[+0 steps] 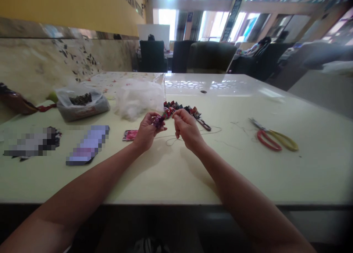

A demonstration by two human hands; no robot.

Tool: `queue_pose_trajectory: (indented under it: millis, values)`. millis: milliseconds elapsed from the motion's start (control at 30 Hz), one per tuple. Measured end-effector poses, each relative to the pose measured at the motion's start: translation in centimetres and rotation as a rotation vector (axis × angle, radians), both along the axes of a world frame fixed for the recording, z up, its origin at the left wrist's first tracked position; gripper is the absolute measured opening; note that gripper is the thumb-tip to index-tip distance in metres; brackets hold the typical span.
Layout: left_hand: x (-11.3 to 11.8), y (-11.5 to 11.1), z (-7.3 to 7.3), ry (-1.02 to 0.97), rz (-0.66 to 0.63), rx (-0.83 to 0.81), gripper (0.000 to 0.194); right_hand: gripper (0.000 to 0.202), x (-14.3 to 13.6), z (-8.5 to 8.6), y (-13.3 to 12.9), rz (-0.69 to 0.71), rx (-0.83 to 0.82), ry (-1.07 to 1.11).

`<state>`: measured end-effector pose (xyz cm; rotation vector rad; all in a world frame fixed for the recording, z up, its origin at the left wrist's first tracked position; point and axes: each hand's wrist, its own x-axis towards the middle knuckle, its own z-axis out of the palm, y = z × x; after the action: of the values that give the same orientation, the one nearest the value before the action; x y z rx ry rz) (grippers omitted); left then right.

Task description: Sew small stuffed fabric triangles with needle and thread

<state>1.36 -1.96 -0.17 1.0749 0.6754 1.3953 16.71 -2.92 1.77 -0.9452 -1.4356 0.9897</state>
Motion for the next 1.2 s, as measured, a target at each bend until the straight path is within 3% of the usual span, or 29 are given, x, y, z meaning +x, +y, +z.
queue_pose_trajectory:
  millis: [167, 300, 467, 800, 1200]
  values:
    - [0.1, -0.2, 0.2, -0.006, -0.027, -0.004, 0.029, 0.011, 0.4, 0.0, -0.1, -0.07, 0.216, -0.259]
    - [0.2, 0.1, 0.3, -0.079, -0.036, -0.097, 0.028, 0.012, 0.3, 0.3, -0.5, -0.105, 0.297, -0.379]
    - [0.1, 0.4, 0.3, -0.161, -0.11, -0.198, 0.036, 0.013, 0.1, 0.7, -1.0, -0.125, 0.327, -0.452]
    - [0.1, 0.1, 0.2, -0.168, -0.13, -0.162, 0.034, 0.011, 0.0, 0.7, -1.3, -0.131, 0.334, -0.546]
    - [0.3, -0.1, 0.4, -0.17, -0.155, -0.21, 0.037, 0.011, -0.1, 0.6, -1.1, -0.137, 0.319, -0.497]
